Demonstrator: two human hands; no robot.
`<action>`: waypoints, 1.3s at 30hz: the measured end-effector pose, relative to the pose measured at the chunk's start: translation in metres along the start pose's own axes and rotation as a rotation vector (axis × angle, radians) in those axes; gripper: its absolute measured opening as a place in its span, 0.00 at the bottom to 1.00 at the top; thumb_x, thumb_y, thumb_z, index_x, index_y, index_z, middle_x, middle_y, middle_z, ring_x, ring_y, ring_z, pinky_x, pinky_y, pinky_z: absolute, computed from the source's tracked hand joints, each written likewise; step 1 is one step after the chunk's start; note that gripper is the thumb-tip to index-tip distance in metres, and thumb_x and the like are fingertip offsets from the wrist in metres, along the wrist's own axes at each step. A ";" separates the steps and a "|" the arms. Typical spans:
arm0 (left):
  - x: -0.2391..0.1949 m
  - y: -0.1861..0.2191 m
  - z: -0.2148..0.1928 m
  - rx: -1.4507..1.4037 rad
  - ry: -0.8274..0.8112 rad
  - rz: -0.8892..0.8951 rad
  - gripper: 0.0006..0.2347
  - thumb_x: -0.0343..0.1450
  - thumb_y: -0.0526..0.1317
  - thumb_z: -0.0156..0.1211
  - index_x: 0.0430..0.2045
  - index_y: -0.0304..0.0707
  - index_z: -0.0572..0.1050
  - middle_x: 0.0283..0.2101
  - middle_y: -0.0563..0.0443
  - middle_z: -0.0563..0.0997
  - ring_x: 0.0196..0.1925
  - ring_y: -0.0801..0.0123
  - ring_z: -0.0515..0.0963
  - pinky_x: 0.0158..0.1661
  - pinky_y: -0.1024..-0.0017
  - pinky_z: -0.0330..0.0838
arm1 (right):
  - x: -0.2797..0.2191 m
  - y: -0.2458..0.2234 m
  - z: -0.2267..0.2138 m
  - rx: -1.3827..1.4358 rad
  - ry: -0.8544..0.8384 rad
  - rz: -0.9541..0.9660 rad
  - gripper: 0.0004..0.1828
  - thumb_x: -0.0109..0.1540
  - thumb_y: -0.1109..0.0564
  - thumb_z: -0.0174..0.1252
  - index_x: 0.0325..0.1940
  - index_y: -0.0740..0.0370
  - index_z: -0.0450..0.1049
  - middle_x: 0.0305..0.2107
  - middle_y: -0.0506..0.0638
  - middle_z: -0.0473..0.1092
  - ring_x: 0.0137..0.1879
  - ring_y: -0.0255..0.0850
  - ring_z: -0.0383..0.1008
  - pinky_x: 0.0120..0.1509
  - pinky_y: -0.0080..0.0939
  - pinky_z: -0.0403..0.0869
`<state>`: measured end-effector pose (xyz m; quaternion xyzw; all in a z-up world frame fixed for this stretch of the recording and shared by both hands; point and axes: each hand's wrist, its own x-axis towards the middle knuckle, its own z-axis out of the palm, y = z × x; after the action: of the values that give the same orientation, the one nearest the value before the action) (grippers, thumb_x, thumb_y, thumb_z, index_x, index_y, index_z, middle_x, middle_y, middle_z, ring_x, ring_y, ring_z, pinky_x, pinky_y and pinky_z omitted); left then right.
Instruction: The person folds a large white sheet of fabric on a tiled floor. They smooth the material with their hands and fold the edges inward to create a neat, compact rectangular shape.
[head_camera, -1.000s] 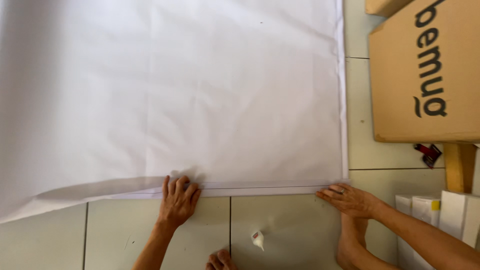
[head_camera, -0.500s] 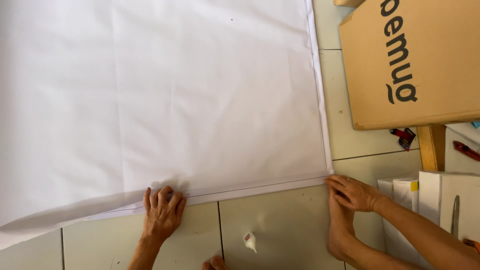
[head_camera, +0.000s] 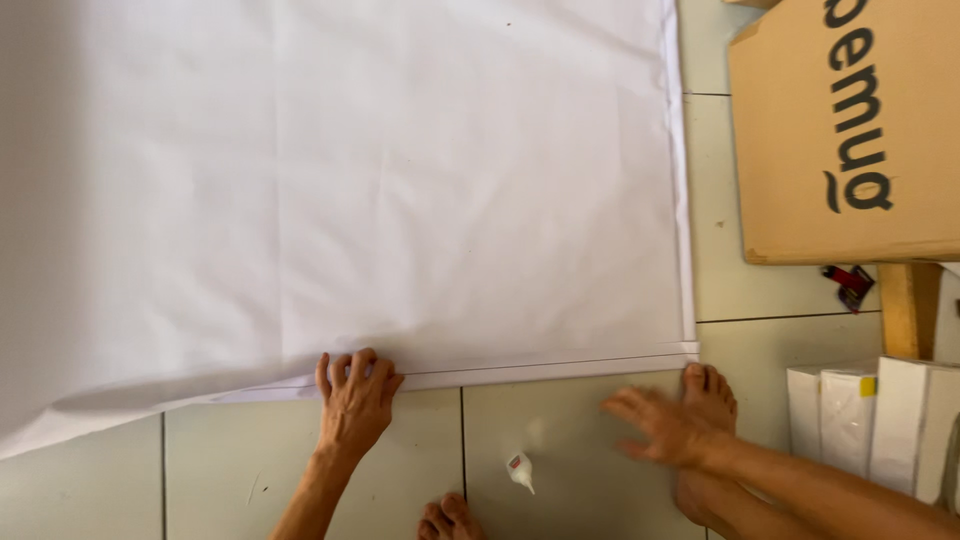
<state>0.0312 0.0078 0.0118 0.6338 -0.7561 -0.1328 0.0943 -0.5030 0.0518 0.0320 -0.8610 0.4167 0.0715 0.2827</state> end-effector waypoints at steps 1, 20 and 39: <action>0.001 0.000 0.000 0.005 -0.046 -0.029 0.05 0.71 0.48 0.61 0.32 0.53 0.75 0.47 0.60 0.71 0.53 0.52 0.68 0.69 0.37 0.51 | 0.008 -0.021 0.016 0.237 -0.195 -0.054 0.42 0.62 0.33 0.64 0.73 0.53 0.62 0.64 0.55 0.61 0.67 0.53 0.64 0.72 0.53 0.60; 0.037 0.003 0.016 -0.151 -0.333 -0.473 0.08 0.62 0.42 0.75 0.24 0.53 0.77 0.29 0.63 0.77 0.30 0.66 0.74 0.28 0.66 0.67 | 0.161 -0.153 -0.009 0.737 0.193 0.108 0.23 0.67 0.49 0.57 0.66 0.54 0.73 0.50 0.48 0.69 0.60 0.41 0.73 0.70 0.41 0.68; 0.029 0.003 0.006 -0.407 -0.229 -0.632 0.11 0.57 0.47 0.78 0.23 0.47 0.82 0.34 0.58 0.79 0.43 0.62 0.81 0.44 0.63 0.77 | 0.254 -0.168 -0.042 0.532 0.230 0.075 0.15 0.63 0.53 0.67 0.54 0.52 0.81 0.40 0.51 0.72 0.43 0.46 0.77 0.44 0.43 0.77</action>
<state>0.0212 -0.0195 0.0059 0.7849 -0.4873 -0.3726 0.0876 -0.2176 -0.0606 0.0477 -0.7431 0.4815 -0.1281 0.4467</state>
